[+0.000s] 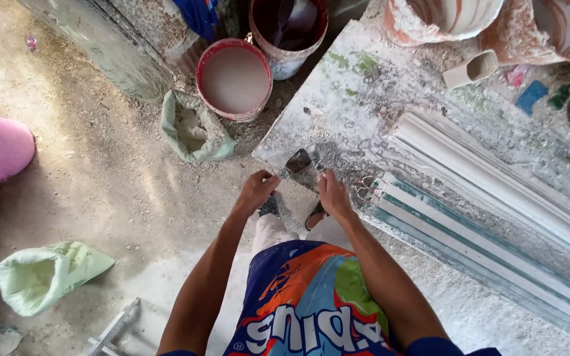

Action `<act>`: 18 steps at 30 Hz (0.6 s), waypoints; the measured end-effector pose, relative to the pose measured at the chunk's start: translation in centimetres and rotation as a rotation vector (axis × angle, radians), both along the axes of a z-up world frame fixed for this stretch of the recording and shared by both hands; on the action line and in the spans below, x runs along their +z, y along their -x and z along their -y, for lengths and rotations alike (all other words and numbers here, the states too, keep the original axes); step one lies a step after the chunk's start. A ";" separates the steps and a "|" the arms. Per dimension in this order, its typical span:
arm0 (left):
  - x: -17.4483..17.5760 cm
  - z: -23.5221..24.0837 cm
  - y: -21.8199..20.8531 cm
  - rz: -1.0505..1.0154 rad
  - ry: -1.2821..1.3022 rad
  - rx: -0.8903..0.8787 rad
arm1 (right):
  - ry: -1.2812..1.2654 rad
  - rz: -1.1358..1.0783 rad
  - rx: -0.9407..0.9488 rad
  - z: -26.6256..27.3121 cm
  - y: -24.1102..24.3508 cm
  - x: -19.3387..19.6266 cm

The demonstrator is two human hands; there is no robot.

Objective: Trimming excess material from the edges of decorative plaster moldings using various scrapers and putty knives on a workshop floor.

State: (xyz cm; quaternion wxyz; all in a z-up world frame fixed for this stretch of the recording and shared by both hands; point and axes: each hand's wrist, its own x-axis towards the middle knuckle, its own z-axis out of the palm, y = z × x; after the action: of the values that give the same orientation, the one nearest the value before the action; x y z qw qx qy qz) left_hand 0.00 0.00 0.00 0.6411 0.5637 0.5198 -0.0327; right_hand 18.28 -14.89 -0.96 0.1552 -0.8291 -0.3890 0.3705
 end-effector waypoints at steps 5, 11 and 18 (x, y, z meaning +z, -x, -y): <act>1.7 -2.1 0.3 -0.078 0.020 -0.060 | 0.019 -0.569 -0.189 0.5 2.7 1.2; 1.6 -1.7 0.1 -0.017 0.073 -0.002 | -0.004 -0.517 -0.232 -1.8 0.8 -2.0; 3.0 -1.5 0.9 0.020 0.161 0.012 | -0.094 -0.113 -0.164 -1.8 1.4 -3.5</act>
State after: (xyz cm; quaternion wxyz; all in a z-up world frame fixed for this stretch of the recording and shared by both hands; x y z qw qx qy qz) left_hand -0.85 1.53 3.03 0.6898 0.5074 0.5123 -0.0651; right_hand 16.92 -13.05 -4.43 0.2454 -0.8277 -0.3276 0.3840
